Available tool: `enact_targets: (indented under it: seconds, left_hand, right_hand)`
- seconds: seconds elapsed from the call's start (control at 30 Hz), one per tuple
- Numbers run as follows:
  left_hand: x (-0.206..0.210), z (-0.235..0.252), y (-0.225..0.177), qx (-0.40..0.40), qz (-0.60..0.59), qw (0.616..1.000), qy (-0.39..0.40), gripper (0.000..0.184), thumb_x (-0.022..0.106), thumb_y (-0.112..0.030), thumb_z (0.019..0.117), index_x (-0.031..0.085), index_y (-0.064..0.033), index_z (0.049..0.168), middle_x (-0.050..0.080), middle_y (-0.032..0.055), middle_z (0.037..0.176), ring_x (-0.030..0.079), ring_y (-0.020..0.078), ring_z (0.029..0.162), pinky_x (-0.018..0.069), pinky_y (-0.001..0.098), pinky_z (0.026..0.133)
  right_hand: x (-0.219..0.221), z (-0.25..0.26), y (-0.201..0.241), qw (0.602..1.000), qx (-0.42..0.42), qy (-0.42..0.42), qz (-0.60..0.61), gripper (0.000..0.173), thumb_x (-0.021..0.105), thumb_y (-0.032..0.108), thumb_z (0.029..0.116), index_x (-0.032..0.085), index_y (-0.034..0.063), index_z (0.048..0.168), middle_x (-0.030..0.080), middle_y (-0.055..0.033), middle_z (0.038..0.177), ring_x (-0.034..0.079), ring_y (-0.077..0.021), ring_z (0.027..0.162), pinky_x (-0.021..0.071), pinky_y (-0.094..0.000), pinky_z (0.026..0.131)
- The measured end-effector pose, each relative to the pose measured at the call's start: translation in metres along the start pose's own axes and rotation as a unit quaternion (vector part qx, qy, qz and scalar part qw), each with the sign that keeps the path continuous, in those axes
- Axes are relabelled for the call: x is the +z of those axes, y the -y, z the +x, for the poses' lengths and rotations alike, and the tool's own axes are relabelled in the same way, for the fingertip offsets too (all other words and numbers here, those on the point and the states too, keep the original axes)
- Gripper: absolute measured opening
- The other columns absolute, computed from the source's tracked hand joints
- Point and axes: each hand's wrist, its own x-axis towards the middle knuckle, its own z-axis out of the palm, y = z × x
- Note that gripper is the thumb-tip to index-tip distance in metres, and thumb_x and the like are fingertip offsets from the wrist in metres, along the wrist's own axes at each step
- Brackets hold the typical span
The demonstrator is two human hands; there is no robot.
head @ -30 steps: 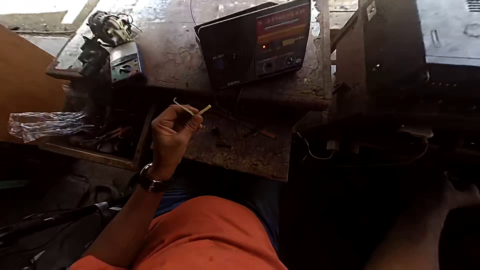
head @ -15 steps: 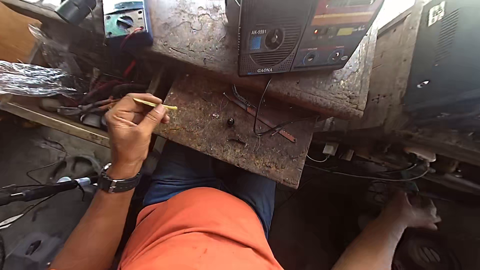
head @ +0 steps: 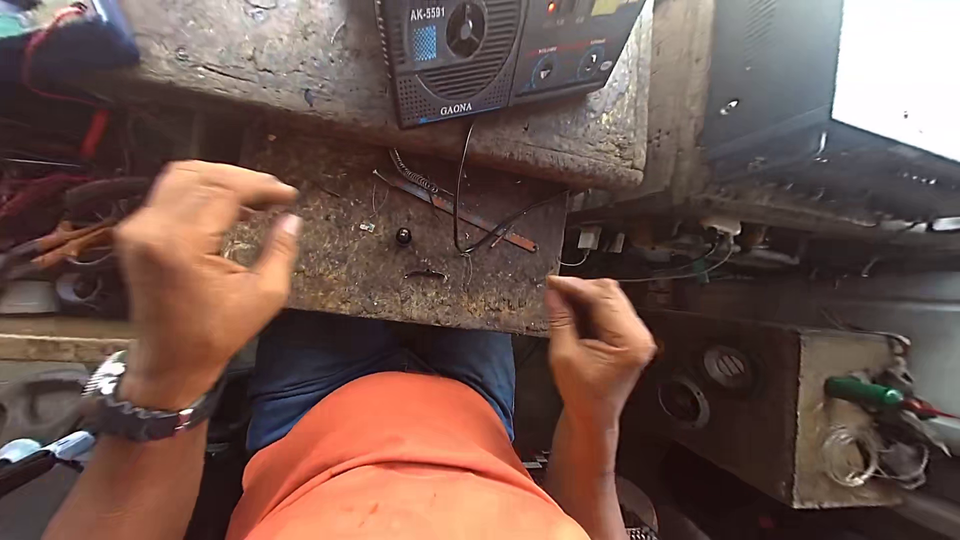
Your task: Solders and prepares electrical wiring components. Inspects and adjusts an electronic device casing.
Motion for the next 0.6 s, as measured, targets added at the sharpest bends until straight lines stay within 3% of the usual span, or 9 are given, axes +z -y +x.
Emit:
enact_targets:
  seconds: [0.1,0.23,0.4,0.5,0.6]
  left_hand:
    - [0.026,0.020,-0.022,0.054,-0.055,0.995,0.067,0.033,0.064,-0.019,0.0958,0.067,-0.0025,0.125,0.066,0.0136,0.126,0.063,0.0262,0.117,0.0524,0.0441,0.101]
    - [0.051,0.022,-0.016,0.039,-0.083,0.986,0.143,0.049,0.075,-0.024,0.0892,0.062,-0.0052,0.132,0.062,0.0149,0.129,0.060,0.0323,0.120,0.0502,0.0505,0.101]
    - [0.080,0.029,-0.009,0.060,-0.069,0.988,0.122,0.042,0.075,-0.033,0.0883,0.071,-0.0103,0.123,0.062,0.0122,0.113,0.056,0.0338,0.110,0.0467,0.0513,0.094]
    - [0.092,0.034,-0.006,0.066,-0.070,0.989,0.113,0.031,0.071,-0.038,0.0919,0.076,-0.0184,0.115,0.063,0.0057,0.106,0.057,0.0278,0.109,0.0466,0.0464,0.095]
    - [0.091,0.032,-0.010,0.063,-0.110,0.987,0.097,0.028,0.071,-0.037,0.0922,0.078,-0.0174,0.111,0.064,0.0039,0.105,0.057,0.0251,0.107,0.0469,0.0435,0.093]
  right_hand:
    - [0.035,0.005,0.022,0.998,-0.023,0.059,0.018,0.013,0.074,0.010,0.0918,0.077,0.0050,0.104,0.070,-0.0027,0.089,0.065,-0.0103,0.081,0.0562,-0.0270,0.071]
    - [0.057,0.011,0.029,0.996,-0.033,0.078,0.006,0.013,0.075,0.012,0.0912,0.078,0.0081,0.103,0.069,0.0004,0.088,0.063,-0.0087,0.080,0.0529,-0.0243,0.067]
    - [0.064,0.019,0.031,0.996,-0.049,0.074,0.012,0.014,0.075,0.011,0.0910,0.078,0.0079,0.104,0.070,-0.0005,0.092,0.065,-0.0090,0.084,0.0558,-0.0246,0.071]
    - [0.067,0.020,0.031,0.996,-0.058,0.070,0.024,0.015,0.075,0.009,0.0909,0.078,0.0072,0.105,0.071,-0.0017,0.095,0.065,-0.0102,0.087,0.0561,-0.0256,0.073]
    - [0.068,0.021,0.030,0.995,-0.053,0.071,0.051,0.018,0.073,0.007,0.0922,0.076,0.0045,0.109,0.072,-0.0043,0.101,0.067,-0.0127,0.092,0.0594,-0.0281,0.078]
